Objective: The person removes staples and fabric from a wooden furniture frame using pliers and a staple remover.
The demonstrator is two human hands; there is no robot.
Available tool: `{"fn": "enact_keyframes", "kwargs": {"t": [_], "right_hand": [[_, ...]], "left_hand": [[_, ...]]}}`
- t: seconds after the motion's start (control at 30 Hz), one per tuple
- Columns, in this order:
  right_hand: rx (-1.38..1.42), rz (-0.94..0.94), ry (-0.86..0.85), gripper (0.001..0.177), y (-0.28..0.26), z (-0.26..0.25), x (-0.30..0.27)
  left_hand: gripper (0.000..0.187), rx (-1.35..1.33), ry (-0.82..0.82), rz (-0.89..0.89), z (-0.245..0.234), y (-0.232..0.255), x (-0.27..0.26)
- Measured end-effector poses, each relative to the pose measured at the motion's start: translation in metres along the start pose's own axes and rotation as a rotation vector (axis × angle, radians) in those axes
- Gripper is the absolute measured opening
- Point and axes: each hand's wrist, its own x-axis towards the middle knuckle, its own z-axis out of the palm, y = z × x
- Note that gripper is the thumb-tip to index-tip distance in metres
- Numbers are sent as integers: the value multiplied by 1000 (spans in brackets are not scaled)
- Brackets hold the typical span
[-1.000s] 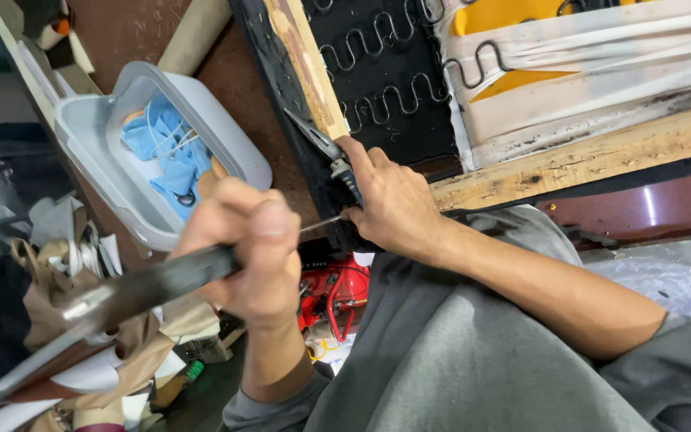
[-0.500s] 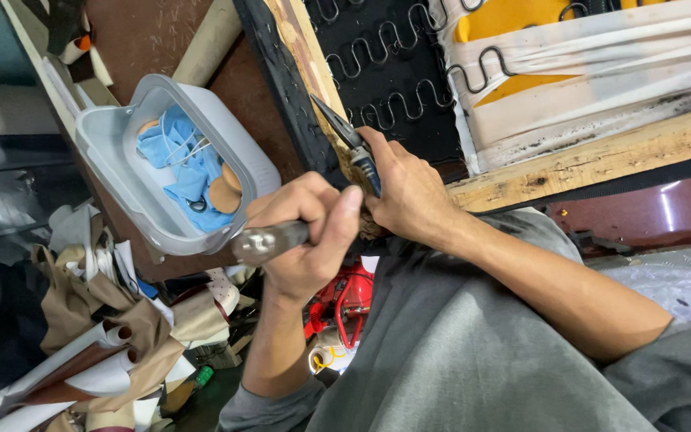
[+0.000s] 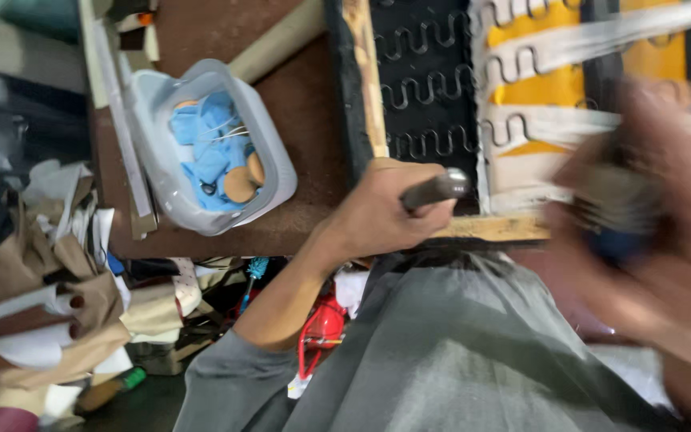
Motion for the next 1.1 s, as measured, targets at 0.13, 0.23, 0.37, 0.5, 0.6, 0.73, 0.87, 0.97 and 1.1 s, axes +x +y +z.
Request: {"fn": "enact_keyframes", "kwargs": {"t": [0.13, 0.23, 0.37, 0.5, 0.6, 0.73, 0.87, 0.97, 1.1], "right_hand": [[-390, -241, -42, 42, -24, 6, -12], [-252, -199, -89, 60, -30, -9, -11], [-411, -110, -171, 65, -34, -2, -16], [-429, 55, -97, 44, -16, -8, -24], [-262, 259, -16, 20, -4, -11, -35], [-14, 427, 143, 56, -40, -4, -28], [-58, 337, 22, 55, -66, 9, -8], [-16, 278, -1, 63, -63, 22, 0], [21, 157, -65, 78, -34, 43, -3]], "left_hand": [[22, 5, -3, 22, 3, -5, 2], [18, -6, 8, -7, 3, -1, 0], [20, -2, 34, -17, 5, -1, -8], [19, 53, 95, -6, 3, -21, -32], [8, -187, 656, -72, -11, -65, -102], [29, -1197, 1054, 64, -48, -116, -135], [33, -1019, 1134, -3, -44, -82, -134], [39, -839, 952, 45, -39, -40, -108], [42, -306, 575, 104, -34, 0, -82]]}}
